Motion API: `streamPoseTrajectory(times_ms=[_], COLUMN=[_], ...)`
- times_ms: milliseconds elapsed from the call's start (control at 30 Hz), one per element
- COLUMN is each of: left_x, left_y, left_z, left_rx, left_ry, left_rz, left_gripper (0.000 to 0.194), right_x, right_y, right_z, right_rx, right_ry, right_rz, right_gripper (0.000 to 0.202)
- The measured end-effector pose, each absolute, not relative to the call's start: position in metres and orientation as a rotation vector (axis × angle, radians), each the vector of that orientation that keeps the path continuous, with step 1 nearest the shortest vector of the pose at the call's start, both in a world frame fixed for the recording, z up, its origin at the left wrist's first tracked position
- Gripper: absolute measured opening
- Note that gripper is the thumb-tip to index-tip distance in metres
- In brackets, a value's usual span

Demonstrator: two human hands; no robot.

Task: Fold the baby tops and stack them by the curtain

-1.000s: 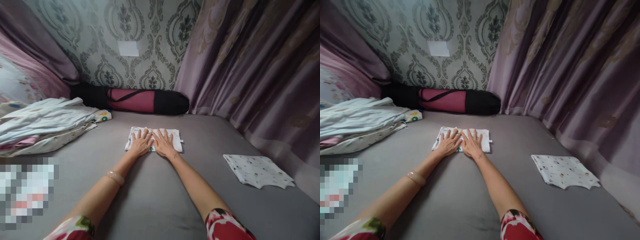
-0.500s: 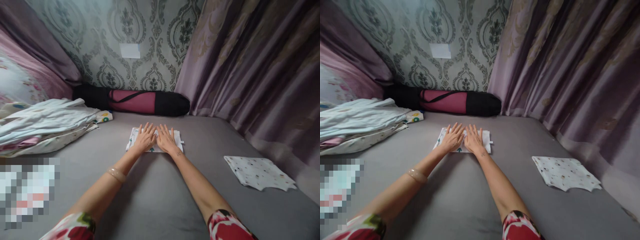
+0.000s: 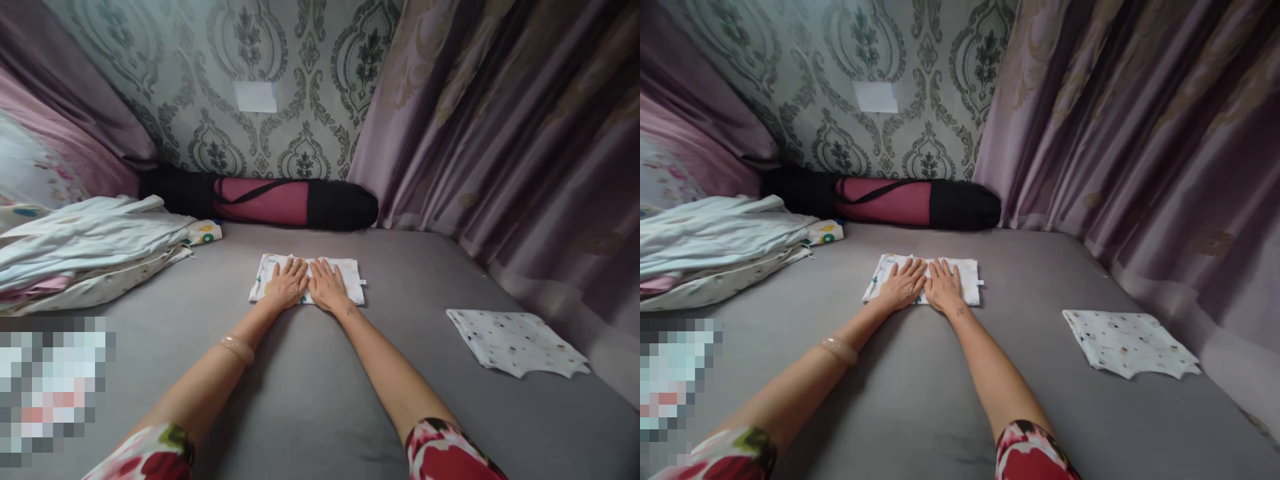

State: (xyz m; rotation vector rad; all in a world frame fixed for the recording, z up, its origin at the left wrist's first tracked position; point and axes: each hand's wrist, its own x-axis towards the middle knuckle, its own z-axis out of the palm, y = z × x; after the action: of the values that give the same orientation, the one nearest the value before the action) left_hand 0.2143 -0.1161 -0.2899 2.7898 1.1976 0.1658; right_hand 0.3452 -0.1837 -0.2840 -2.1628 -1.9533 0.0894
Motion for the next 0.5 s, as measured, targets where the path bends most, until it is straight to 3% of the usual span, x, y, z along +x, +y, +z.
streamPoseTrajectory(times_ms=[233, 500], left_x=[0.193, 0.181], left_y=[-0.109, -0.098], left_z=[-0.285, -0.299], left_rx=[2.866, 2.759], left_ry=[1.337, 1.442], left_rz=[0.314, 0.199], left_gripper=[0.057, 0.061], right_x=[0.362, 0.371], right_y=[-0.189, -0.192], right_z=[-0.274, -0.293], right_rx=[-2.159, -2.219], right_ry=[-1.904, -1.852], right_rz=[0.076, 0.036], right_gripper=[0.058, 0.057])
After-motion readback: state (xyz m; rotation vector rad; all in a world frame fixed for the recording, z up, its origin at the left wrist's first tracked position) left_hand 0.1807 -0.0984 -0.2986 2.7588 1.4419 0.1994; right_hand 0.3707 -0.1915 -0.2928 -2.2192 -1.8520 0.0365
